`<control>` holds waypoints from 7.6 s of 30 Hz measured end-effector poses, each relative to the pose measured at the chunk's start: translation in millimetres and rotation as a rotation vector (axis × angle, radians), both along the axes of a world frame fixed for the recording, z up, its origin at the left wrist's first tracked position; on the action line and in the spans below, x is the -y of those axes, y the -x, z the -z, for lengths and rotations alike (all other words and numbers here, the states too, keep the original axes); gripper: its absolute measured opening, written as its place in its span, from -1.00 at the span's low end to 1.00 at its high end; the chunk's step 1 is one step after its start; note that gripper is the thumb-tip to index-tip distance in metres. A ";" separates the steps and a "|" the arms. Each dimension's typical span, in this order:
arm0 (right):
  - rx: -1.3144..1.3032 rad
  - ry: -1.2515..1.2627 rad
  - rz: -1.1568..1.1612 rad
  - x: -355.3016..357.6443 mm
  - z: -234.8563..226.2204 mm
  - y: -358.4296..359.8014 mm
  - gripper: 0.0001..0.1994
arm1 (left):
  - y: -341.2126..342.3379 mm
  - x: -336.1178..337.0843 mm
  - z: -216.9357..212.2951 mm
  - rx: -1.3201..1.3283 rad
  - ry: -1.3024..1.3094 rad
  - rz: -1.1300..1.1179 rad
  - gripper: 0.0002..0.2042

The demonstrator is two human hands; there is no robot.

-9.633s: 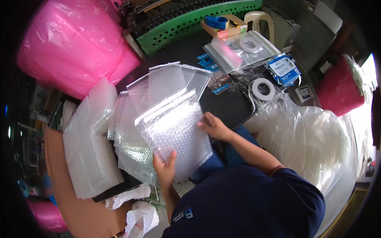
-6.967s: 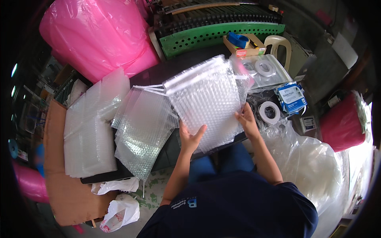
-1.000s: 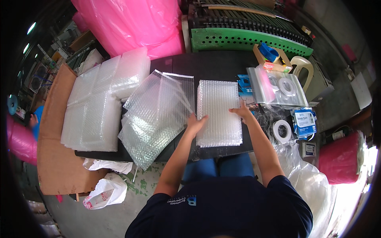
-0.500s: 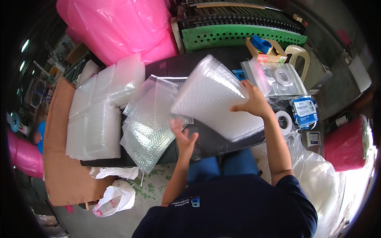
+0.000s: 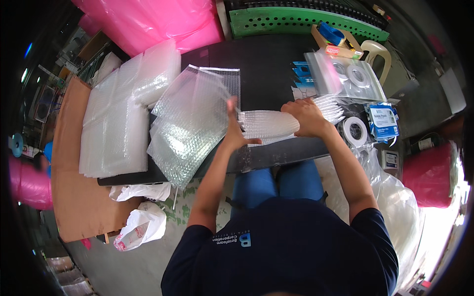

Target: The person handles bubble wrap sheets and clear adhesive tape at a workbench. They apply strips of tape to the edges of the bubble wrap sheets and stack them. The person also moves a large white plastic bag and a stack of blue packages on the table.

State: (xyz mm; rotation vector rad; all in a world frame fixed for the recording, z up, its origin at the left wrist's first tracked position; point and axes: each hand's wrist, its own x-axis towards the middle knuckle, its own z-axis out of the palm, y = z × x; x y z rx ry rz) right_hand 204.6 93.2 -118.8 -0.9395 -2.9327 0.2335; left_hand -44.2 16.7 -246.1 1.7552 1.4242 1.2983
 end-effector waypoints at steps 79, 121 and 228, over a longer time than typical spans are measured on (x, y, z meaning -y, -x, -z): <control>-0.148 -0.298 -0.036 84.5 -131.4 -2.7 -0.08 | -43.1 117.9 -100.4 0.920 0.037 -0.213 -0.67; -0.864 1.687 0.458 -305.0 49.4 330.4 -0.49 | 70.0 77.5 3.5 -0.515 0.422 -0.908 -0.06; -0.125 -0.231 0.031 28.4 4.0 -53.0 -0.53 | 128.0 52.7 -22.2 -0.676 0.713 -0.466 0.04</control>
